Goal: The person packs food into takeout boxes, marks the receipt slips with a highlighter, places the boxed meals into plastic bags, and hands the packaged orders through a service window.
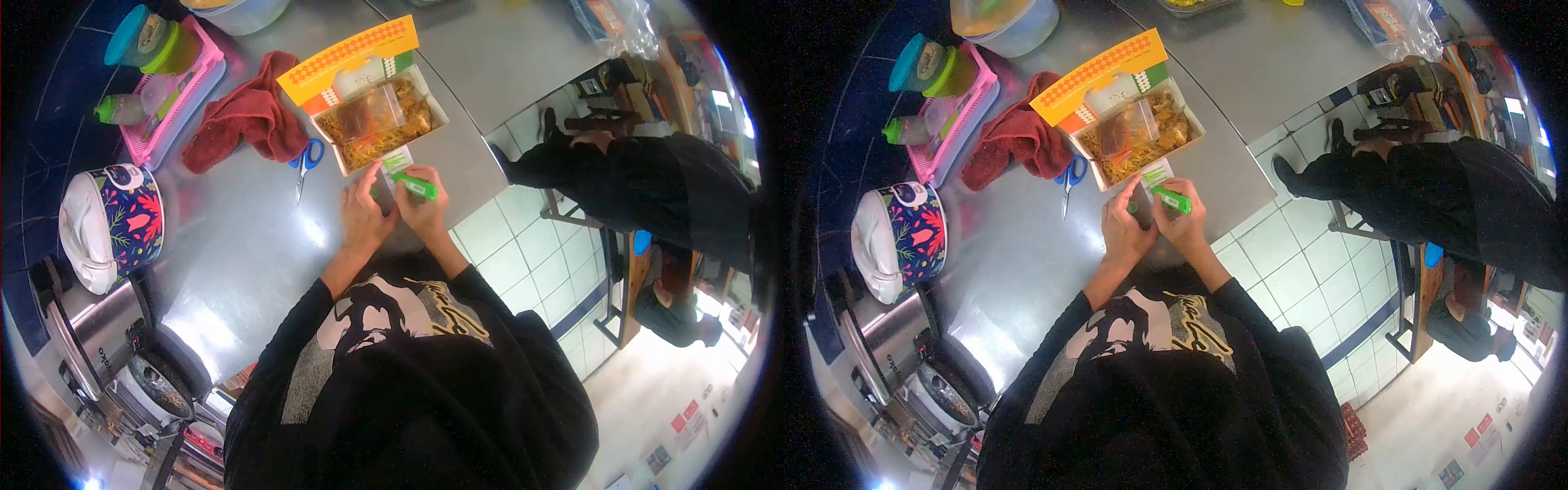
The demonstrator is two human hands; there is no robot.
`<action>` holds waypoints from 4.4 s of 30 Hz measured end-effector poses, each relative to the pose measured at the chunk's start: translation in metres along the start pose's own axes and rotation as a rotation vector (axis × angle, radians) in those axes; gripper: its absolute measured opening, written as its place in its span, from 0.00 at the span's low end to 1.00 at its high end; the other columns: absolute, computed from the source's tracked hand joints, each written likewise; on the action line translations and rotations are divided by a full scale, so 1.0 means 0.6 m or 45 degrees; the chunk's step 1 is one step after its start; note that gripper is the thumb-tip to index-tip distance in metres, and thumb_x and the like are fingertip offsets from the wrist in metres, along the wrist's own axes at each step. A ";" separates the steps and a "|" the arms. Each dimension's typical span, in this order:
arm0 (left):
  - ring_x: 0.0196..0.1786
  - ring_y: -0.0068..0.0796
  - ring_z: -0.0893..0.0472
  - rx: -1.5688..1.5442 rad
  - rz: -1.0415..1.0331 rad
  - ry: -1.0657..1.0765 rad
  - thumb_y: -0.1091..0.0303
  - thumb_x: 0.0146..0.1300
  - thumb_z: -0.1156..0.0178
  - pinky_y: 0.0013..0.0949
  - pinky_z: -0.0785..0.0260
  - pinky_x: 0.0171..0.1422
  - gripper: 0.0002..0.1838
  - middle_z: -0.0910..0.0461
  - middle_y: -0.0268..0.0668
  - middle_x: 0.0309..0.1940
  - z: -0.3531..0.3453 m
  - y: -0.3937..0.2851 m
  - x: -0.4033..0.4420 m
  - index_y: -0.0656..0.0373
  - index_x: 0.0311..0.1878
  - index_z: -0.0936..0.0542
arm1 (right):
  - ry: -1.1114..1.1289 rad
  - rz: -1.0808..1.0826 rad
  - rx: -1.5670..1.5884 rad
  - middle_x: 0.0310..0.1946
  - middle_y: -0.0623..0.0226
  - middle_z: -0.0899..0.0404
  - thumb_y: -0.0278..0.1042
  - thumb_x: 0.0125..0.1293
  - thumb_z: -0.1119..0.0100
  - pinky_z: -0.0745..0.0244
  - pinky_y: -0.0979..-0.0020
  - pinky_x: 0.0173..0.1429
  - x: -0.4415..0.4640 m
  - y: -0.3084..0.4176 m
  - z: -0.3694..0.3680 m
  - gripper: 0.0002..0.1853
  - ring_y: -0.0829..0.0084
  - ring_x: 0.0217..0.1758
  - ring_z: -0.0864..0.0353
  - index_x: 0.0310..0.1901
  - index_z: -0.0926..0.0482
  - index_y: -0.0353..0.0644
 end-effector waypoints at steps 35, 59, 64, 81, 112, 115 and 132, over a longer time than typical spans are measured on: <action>0.64 0.48 0.38 -0.298 -0.165 -0.339 0.70 0.51 0.34 0.45 0.49 0.68 0.43 0.41 0.53 0.61 0.126 -0.126 0.126 0.71 0.66 0.48 | 0.099 -0.194 0.460 0.38 0.60 0.22 0.23 0.63 0.41 0.24 0.71 0.39 0.209 0.031 0.145 0.24 0.71 0.42 0.19 0.56 0.43 0.41; 0.49 0.34 0.18 -0.169 0.470 -0.834 0.76 0.60 0.41 0.29 0.29 0.48 0.24 0.18 0.42 0.50 0.188 -0.003 0.288 0.61 0.58 0.37 | 0.602 -0.272 0.256 0.53 0.43 0.23 0.20 0.62 0.47 0.26 0.66 0.53 0.412 -0.014 -0.056 0.21 0.57 0.53 0.20 0.56 0.37 0.35; 0.55 0.40 0.21 -0.228 0.168 -0.512 0.85 0.58 0.48 0.36 0.30 0.58 0.20 0.21 0.45 0.52 0.217 -0.006 0.252 0.62 0.55 0.29 | 0.977 -0.046 0.142 0.55 0.47 0.24 0.16 0.61 0.49 0.26 0.65 0.55 0.441 0.037 0.026 0.18 0.56 0.55 0.20 0.54 0.33 0.35; 0.62 0.46 0.27 -0.252 0.071 -0.672 0.77 0.67 0.51 0.39 0.37 0.66 0.22 0.29 0.50 0.60 0.085 -0.010 0.139 0.66 0.64 0.37 | 0.755 0.160 -0.062 0.48 0.51 0.19 0.19 0.62 0.50 0.25 0.64 0.52 0.334 -0.023 0.050 0.24 0.53 0.50 0.19 0.61 0.35 0.38; 0.57 0.43 0.24 -0.342 0.082 -0.182 0.76 0.55 0.38 0.35 0.29 0.58 0.21 0.27 0.44 0.56 0.129 0.050 0.156 0.59 0.53 0.28 | 1.127 -0.145 0.466 0.63 0.56 0.31 0.07 0.49 0.64 0.37 0.66 0.70 0.337 -0.073 0.061 0.34 0.60 0.70 0.35 0.60 0.32 0.39; 0.57 0.43 0.24 -0.293 0.107 -0.297 0.77 0.56 0.38 0.34 0.28 0.57 0.20 0.27 0.46 0.56 0.125 0.034 0.154 0.60 0.53 0.27 | 1.180 -0.350 0.726 0.64 0.59 0.33 0.11 0.52 0.58 0.37 0.65 0.70 0.340 -0.054 0.073 0.31 0.61 0.70 0.35 0.60 0.33 0.41; 0.59 0.33 0.26 -0.719 0.417 -0.429 0.72 0.49 0.29 0.36 0.33 0.61 0.30 0.25 0.39 0.53 0.066 0.096 0.106 0.56 0.58 0.28 | 1.086 -0.891 0.746 0.60 0.60 0.30 0.23 0.53 0.44 0.38 0.67 0.66 0.345 -0.033 0.055 0.28 0.65 0.65 0.34 0.59 0.33 0.40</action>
Point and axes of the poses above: each hand's wrist, its own x-axis towards the middle knuckle, its own z-axis out of the back of the hand, y = z × x, the point moved 1 cm from there along x, towards the middle knuckle
